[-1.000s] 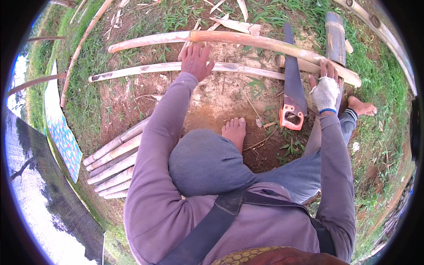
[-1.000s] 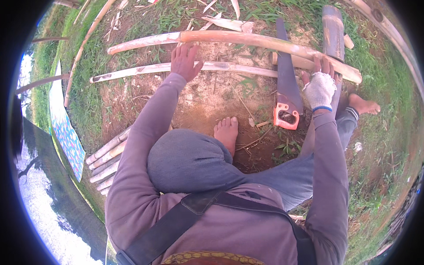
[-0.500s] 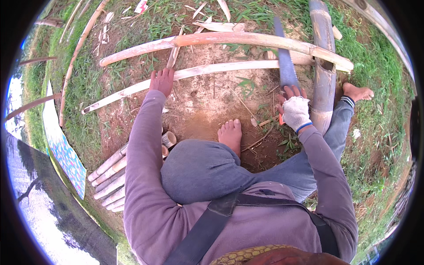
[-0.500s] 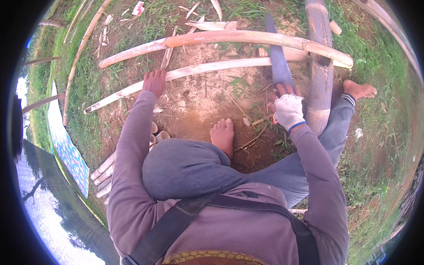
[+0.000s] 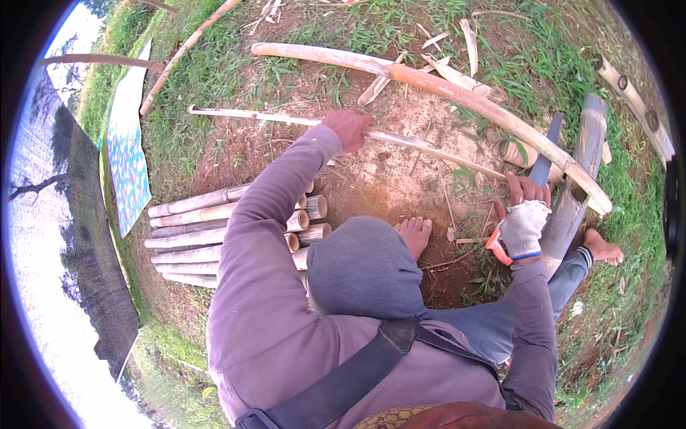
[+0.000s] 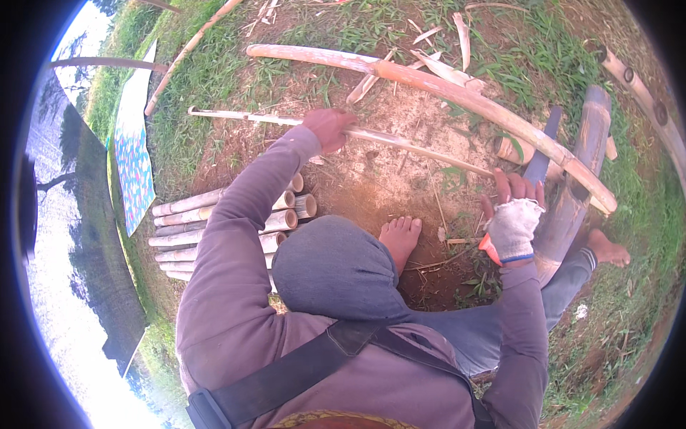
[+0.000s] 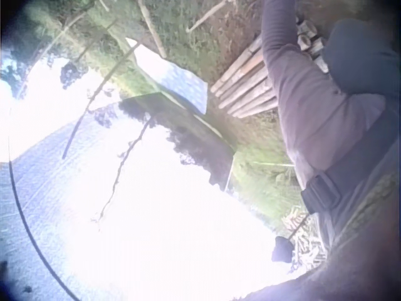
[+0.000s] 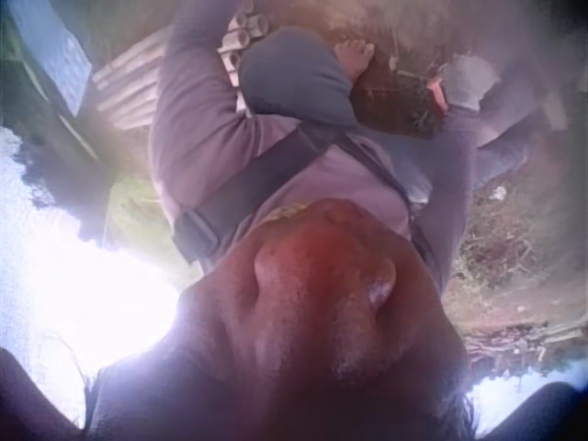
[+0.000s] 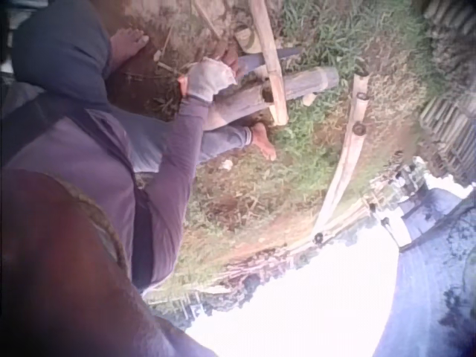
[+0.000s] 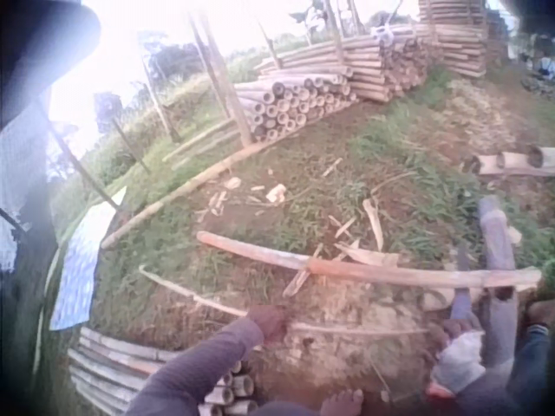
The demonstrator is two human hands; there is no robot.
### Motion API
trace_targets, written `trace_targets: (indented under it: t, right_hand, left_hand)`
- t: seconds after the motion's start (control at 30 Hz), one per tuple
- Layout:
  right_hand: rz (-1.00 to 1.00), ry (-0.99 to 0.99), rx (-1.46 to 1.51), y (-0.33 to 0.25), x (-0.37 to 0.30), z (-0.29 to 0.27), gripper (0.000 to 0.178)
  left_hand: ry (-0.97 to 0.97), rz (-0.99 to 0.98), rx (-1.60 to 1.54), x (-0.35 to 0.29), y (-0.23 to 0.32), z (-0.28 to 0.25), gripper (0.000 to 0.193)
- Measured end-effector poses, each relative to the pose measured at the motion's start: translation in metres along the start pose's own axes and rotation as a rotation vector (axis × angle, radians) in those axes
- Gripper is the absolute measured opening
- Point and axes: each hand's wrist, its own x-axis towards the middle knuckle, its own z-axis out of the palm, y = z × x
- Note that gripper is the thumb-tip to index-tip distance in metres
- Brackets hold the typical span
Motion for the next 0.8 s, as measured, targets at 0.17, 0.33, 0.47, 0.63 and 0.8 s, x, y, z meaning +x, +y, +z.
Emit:
trace_targets:
  t: [0.17, 0.33, 0.47, 0.63, 0.8]
  right_hand:
    - [0.049, 0.06, 0.016, 0.076, -0.032, -0.016, 0.058]
    - [0.119, 0.022, 0.009, 0.113, -0.063, -0.033, 0.061]
    - [0.167, -0.087, 0.058, 0.136, -0.07, -0.032, 0.057]
    - [0.146, -0.162, 0.08, 0.151, -0.061, -0.033, 0.057]
    - [0.138, -0.105, 0.113, 0.177, -0.058, -0.033, 0.057]
  left_hand:
    - [0.023, 0.145, -0.151, 0.026, 0.061, -0.049, 0.028]
    - [0.142, 0.35, -0.132, 0.068, 0.094, -0.052, 0.034]
    - [0.084, 0.331, -0.129, 0.097, 0.106, -0.045, 0.042]
    - [0.066, 0.304, -0.231, 0.12, 0.107, -0.032, 0.047]
    - [0.112, 0.378, -0.336, 0.135, 0.116, -0.016, 0.045]
